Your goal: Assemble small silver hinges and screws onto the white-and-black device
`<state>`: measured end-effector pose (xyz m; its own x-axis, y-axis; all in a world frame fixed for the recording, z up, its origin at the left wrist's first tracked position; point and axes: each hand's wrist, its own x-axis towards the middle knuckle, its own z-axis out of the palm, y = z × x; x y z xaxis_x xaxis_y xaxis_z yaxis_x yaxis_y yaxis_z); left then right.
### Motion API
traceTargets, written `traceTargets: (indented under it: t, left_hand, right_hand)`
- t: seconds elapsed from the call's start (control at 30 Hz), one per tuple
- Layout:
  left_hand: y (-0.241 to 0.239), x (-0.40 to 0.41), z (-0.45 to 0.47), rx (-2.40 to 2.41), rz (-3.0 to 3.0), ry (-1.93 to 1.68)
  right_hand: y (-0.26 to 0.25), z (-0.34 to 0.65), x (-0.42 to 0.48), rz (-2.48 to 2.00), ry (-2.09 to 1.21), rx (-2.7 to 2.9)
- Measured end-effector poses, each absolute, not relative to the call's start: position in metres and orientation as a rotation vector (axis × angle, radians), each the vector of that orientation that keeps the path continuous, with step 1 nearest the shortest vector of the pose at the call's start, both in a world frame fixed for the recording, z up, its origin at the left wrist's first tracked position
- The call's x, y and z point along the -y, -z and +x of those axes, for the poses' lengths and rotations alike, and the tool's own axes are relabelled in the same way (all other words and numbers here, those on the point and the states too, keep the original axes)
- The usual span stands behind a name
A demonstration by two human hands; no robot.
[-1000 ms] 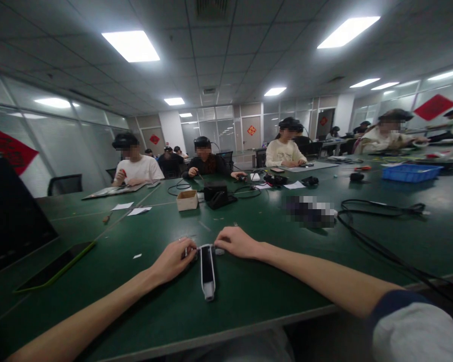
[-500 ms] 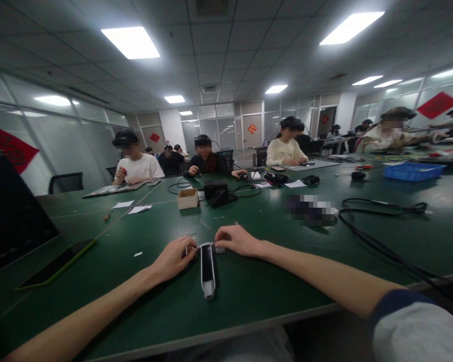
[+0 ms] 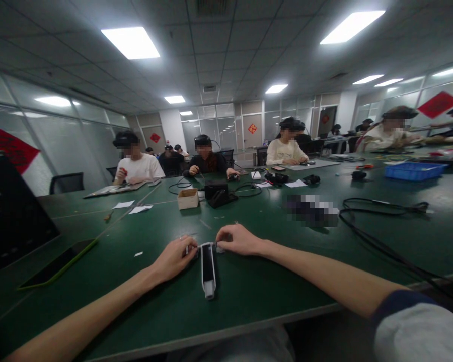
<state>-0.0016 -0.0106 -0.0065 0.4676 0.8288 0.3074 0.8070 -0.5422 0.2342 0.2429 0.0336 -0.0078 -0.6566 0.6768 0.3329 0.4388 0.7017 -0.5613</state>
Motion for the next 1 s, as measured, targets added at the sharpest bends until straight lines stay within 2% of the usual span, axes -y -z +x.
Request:
traceTargets:
  t: [1.0]
  left_hand:
    - [0.0062, 0.0111, -0.0011, -1.482, 2.632, -0.590]
  right_hand:
    - [0.0101, 0.2414, -0.0338, -0.875, -0.617, 2.348]
